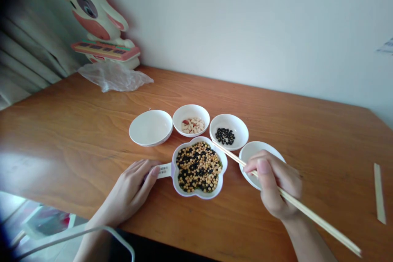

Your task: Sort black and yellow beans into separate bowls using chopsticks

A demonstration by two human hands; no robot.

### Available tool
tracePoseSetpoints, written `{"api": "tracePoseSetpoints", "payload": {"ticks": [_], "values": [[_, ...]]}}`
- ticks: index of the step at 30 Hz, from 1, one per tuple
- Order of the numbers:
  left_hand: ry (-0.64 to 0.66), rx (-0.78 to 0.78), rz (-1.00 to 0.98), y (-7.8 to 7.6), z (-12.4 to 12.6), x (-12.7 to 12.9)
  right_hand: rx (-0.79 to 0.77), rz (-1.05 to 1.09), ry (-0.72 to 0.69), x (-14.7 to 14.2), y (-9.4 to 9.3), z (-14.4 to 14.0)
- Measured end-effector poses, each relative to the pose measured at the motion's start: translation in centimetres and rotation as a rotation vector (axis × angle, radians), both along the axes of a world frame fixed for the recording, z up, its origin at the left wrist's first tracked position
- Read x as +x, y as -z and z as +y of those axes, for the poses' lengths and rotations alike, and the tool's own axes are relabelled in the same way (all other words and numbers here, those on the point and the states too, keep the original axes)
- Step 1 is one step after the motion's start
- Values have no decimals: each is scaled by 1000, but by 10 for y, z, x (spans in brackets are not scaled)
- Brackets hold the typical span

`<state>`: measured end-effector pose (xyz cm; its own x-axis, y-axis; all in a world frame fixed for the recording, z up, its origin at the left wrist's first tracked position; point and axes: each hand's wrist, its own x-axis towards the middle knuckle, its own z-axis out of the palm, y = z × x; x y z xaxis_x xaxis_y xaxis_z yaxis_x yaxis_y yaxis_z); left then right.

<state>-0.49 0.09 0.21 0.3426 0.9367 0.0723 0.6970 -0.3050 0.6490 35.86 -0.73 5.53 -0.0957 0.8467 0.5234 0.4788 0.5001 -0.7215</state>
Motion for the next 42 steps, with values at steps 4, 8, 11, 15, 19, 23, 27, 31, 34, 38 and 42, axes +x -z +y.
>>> {"api": "tracePoseSetpoints", "payload": {"ticks": [4,8,11,15,19,23,27,31,34,38,42], "values": [[4,-5,6,0,0,-1,27,1,-76,1,4,-6],[10,3,8,0,-1,0,-171,146,-194,-2,-1,-8],[5,18,9,-1,0,0,-292,103,-218,-5,-4,-12],[6,21,16,-3,0,1,-426,146,-254,-6,-2,-17],[9,36,27,-3,0,1,-590,116,-224,-3,0,-18],[5,37,61,0,0,0,-706,59,-243,-3,0,-18],[-7,41,71,1,-1,0,-713,60,-264,-7,1,-19],[-2,46,71,0,0,1,-669,55,-281,-12,2,-19],[-3,46,65,-2,1,2,-654,79,-298,-16,1,-19],[-1,39,56,-4,1,2,-628,90,-326,-19,1,-18],[-2,38,43,-4,1,2,-571,67,-325,-19,5,-17]]}}
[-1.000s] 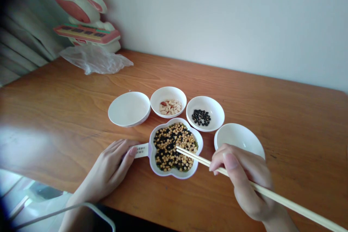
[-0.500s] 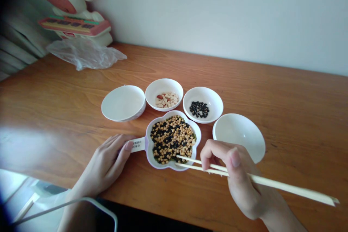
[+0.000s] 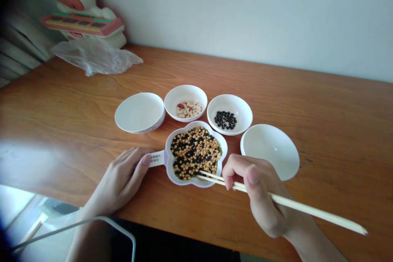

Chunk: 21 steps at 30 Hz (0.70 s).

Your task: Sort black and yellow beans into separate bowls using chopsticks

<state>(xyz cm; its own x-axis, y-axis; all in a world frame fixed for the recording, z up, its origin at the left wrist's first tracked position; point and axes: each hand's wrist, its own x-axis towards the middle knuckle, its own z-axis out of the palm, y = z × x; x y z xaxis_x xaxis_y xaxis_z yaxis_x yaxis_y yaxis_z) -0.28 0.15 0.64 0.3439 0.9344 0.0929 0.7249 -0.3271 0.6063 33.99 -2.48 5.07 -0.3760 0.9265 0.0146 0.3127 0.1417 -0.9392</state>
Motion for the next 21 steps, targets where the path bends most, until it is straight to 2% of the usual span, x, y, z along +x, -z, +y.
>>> {"api": "tracePoseSetpoints", "payload": {"ticks": [6,12,15,21], "values": [[3,-3,-9,1,0,0,39,14,26,2,4,-2],[-5,-3,8,0,-1,0,23,13,113,-5,-7,2],[-9,9,11,0,0,1,17,15,85,-5,-9,2],[-15,24,14,2,0,1,-4,0,33,-2,1,-3]]}}
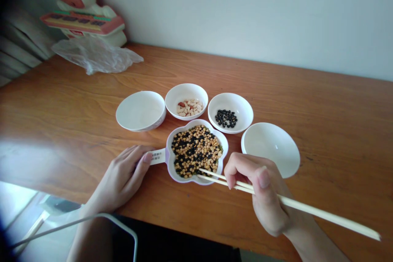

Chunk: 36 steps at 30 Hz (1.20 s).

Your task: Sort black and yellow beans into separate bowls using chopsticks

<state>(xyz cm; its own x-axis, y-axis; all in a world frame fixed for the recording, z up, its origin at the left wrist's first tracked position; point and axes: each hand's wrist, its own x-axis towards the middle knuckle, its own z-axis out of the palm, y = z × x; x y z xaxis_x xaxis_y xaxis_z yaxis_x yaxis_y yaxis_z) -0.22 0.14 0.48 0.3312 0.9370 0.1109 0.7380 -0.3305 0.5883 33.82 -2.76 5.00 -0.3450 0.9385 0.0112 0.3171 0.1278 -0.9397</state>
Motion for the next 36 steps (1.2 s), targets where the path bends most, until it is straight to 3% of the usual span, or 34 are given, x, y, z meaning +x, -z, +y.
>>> {"api": "tracePoseSetpoints", "payload": {"ticks": [36], "values": [[4,-26,2,2,-1,-2,65,24,-4,-3,-1,-1]]}}
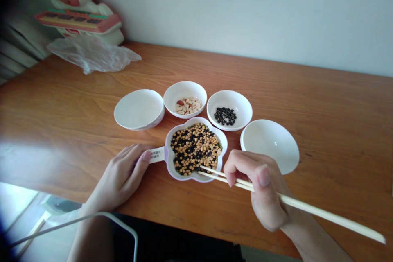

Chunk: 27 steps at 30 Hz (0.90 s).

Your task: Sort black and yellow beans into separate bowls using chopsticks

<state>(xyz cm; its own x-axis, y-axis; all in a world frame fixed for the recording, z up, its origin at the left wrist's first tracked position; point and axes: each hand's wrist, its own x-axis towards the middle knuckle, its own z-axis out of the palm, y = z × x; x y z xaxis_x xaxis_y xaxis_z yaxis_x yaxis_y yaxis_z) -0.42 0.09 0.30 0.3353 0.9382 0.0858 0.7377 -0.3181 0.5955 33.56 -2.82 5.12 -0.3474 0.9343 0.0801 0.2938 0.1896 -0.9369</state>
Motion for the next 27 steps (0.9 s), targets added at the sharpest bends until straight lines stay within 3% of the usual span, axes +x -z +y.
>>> {"api": "tracePoseSetpoints", "payload": {"ticks": [27], "values": [[6,3,-11,-2,0,1,50,21,2,-3,5,-1]]}}
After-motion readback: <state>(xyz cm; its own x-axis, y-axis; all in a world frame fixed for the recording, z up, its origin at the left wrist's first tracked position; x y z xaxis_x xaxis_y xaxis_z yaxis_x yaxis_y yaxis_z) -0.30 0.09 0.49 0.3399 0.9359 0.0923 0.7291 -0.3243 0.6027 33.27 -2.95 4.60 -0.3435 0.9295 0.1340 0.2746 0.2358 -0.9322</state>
